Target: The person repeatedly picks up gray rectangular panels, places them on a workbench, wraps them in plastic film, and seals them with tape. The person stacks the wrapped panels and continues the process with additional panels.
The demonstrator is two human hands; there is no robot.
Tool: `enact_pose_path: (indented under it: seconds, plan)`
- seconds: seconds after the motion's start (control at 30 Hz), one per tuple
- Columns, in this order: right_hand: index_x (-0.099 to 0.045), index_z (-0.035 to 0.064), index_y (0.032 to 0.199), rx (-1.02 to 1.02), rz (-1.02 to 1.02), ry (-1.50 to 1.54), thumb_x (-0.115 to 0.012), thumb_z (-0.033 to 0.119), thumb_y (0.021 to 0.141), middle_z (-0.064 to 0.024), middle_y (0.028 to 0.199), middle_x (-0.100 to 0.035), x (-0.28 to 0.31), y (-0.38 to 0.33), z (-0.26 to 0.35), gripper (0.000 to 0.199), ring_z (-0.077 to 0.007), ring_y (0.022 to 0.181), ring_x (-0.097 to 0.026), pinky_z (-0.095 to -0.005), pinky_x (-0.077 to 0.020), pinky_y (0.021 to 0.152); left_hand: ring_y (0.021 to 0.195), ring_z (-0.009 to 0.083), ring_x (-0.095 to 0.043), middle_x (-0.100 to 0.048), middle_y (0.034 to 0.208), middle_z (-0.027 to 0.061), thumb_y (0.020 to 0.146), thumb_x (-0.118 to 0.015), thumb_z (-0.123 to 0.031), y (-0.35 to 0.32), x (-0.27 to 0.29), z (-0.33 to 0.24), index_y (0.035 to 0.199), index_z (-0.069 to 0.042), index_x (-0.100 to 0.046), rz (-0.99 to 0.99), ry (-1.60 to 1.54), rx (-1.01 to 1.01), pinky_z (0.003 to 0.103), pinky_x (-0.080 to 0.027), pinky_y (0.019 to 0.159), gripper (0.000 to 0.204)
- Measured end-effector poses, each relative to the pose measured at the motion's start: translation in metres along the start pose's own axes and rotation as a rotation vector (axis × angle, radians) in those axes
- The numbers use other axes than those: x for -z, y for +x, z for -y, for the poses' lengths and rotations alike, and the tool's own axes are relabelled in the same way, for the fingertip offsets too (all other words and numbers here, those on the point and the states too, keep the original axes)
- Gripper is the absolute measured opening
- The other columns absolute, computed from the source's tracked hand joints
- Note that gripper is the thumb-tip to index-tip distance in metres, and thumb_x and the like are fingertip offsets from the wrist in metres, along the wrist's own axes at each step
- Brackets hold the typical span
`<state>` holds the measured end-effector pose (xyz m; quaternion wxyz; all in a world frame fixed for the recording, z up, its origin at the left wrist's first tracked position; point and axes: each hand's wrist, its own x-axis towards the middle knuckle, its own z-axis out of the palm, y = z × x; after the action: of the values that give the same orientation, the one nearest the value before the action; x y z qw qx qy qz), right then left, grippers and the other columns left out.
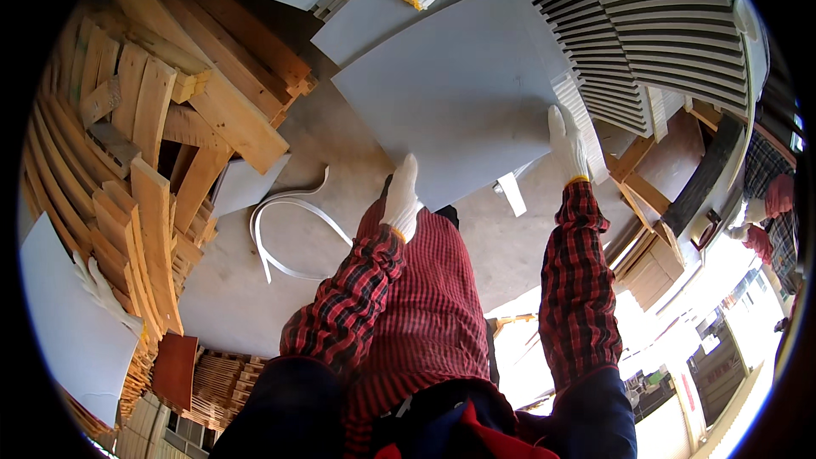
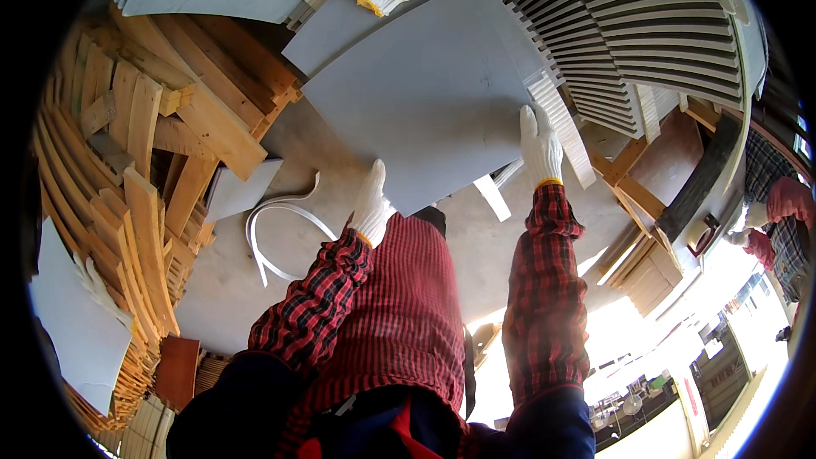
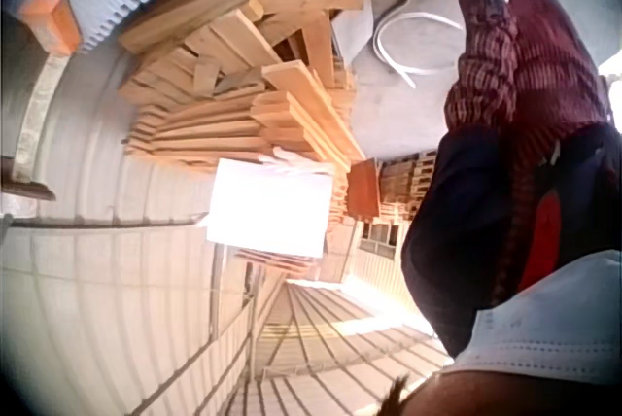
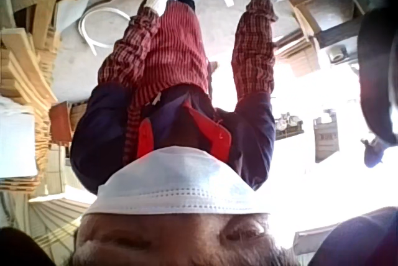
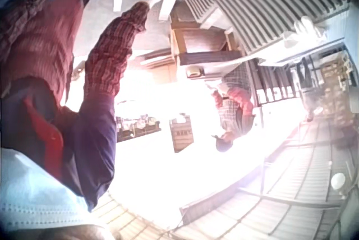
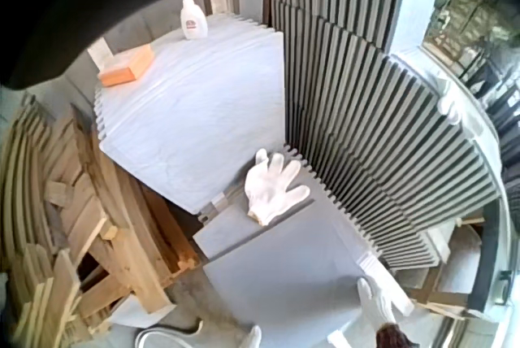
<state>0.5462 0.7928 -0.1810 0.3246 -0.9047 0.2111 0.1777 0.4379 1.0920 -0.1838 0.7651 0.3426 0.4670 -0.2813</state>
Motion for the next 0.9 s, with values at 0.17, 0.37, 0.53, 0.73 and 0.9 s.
enact_pose_path:
  seconds: [0.17, 0.37, 0.53, 0.73, 0.9]
  plan:
    - [-0.065, 0.0079, 0.121, 0.062, 0.026, -0.128, -0.041, 0.056, 0.100, -0.0248, 0.108, -0.068, 0.012, 0.013, -0.003, 0.058, -0.0468, 0.100, -0.063, -0.0506, -0.0470, 0.091, 0.107, 0.0202, -0.061, -0.062, 0.119, 0.0110, 0.102, -0.053, -0.049, -0.013, -0.005, -0.007, 0.134, 0.004, -0.052, -0.181, 0.116, -0.080, 0.034, -0.050, 0.091, 0.063]
    - [-0.071, 0.0037, 0.084, -0.063, -0.147, -0.072, -0.042, 0.062, 0.097, -0.0217, 0.078, -0.067, 0.043, -0.031, 0.053, 0.066, -0.0418, 0.079, -0.065, -0.0485, -0.0476, 0.073, 0.107, 0.0212, -0.060, -0.062, 0.123, 0.0138, 0.100, -0.055, -0.051, -0.043, -0.023, -0.009, 0.133, 0.008, -0.053, -0.401, 0.172, -0.328, 0.033, -0.050, 0.091, 0.067]
    - [-0.064, -0.0013, 0.076, -0.182, -0.268, 0.215, -0.053, 0.051, 0.099, -0.0215, 0.066, -0.056, 0.046, -0.136, 0.024, 0.058, -0.0340, 0.059, -0.047, -0.0430, -0.0435, 0.062, 0.115, 0.0230, -0.060, -0.057, 0.132, 0.0155, 0.100, -0.057, -0.049, -0.119, -0.022, -0.019, 0.142, 0.006, -0.045, -0.378, 0.373, -0.326, 0.034, -0.052, 0.095, 0.070]
    - [-0.058, -0.0020, 0.078, -0.412, -0.329, 0.629, -0.057, 0.035, 0.102, 0.0008, 0.066, -0.044, 0.069, -0.343, -0.012, 0.044, -0.0086, 0.067, -0.036, -0.0298, -0.0330, 0.057, 0.070, 0.0113, -0.043, -0.050, 0.075, 0.0011, 0.105, -0.049, -0.044, -0.198, 0.006, 0.001, 0.092, 0.001, -0.062, -0.235, 0.804, -0.587, 0.029, -0.040, 0.066, 0.049]
    - [-0.065, -0.0009, 0.080, -0.362, -0.161, 0.872, -0.065, 0.033, 0.097, 0.0031, 0.068, -0.051, 0.127, -0.491, -0.081, 0.038, -0.0059, 0.068, -0.042, -0.0259, -0.0370, 0.060, 0.075, 0.0080, -0.043, -0.048, 0.080, -0.0022, 0.107, -0.049, -0.039, -0.273, -0.013, 0.041, 0.095, 0.001, -0.060, 0.037, 0.933, -0.643, 0.027, -0.040, 0.069, 0.043]
